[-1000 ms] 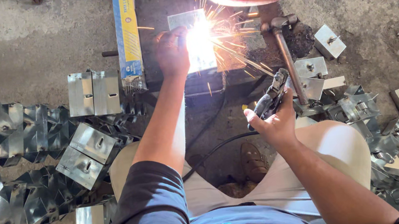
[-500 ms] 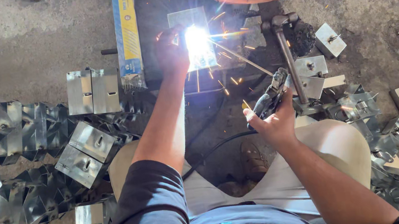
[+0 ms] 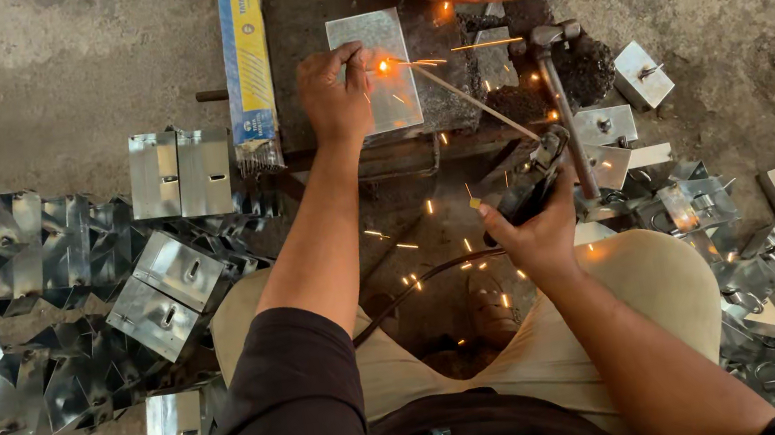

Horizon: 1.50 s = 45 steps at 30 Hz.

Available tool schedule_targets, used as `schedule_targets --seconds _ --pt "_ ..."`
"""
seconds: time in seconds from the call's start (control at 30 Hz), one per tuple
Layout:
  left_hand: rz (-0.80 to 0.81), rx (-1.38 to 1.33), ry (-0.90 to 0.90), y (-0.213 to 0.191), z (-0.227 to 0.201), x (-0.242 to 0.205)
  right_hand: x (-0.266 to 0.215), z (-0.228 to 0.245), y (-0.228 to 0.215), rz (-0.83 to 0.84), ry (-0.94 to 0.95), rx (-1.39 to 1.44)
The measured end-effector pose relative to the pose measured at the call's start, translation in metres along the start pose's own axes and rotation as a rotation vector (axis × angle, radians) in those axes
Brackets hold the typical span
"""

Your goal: The person welds metal eye bolts onto rectangular metal plates using a handheld welding tool. They repeatedly pick up plates and bolts, position them, weld, and place the finished units aside.

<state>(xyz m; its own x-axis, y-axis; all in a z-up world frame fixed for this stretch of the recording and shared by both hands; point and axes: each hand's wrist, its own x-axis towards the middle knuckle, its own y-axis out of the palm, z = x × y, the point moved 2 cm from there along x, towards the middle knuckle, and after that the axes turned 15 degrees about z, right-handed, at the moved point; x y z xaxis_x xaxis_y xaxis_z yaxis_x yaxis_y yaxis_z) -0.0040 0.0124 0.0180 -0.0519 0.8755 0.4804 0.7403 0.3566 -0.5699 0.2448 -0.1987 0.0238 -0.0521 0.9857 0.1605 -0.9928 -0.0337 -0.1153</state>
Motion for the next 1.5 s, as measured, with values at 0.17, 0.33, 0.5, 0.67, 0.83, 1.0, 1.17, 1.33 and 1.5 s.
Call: schedule_targets --seconds 0.17,0.33,0.5,0.67,0.83,1.0,1.17,1.33,1.5 --pt "0.07 -0.128 -0.118 0.0 -0.003 -0.002 -0.001 0.007 -0.001 -0.004 0.031 -0.139" --pt "0.004 -0.112 -0.075 -0.002 -0.006 -0.003 0.003 0.011 0.001 -0.003 0.043 -0.079" --pt "-0.013 -0.018 -0.011 -0.005 -0.007 -0.001 0.0 0.006 0.0 -0.011 0.164 -0.144" --pt "-0.01 -0.052 0.02 -0.007 -0.007 -0.001 0.001 0.003 0.001 -0.003 0.066 -0.14" --pt "-0.038 -0.055 0.024 -0.002 0.0 -0.002 0.003 0.004 0.001 0.013 0.021 -0.106" --pt "-0.07 -0.162 0.03 0.006 0.013 -0.003 0.0 -0.004 0.005 0.008 0.184 0.107" --pt "-0.097 -0.077 0.072 -0.001 0.011 -0.006 0.016 -0.023 -0.024 -0.164 -0.116 0.478" --pt "-0.187 0.05 -0.102 -0.019 -0.015 -0.04 0.035 -0.059 -0.061 -0.209 0.074 0.93" --pt "0.0 0.255 -0.436 0.004 -0.061 -0.09 0.042 -0.087 -0.067 -0.278 0.226 1.109"
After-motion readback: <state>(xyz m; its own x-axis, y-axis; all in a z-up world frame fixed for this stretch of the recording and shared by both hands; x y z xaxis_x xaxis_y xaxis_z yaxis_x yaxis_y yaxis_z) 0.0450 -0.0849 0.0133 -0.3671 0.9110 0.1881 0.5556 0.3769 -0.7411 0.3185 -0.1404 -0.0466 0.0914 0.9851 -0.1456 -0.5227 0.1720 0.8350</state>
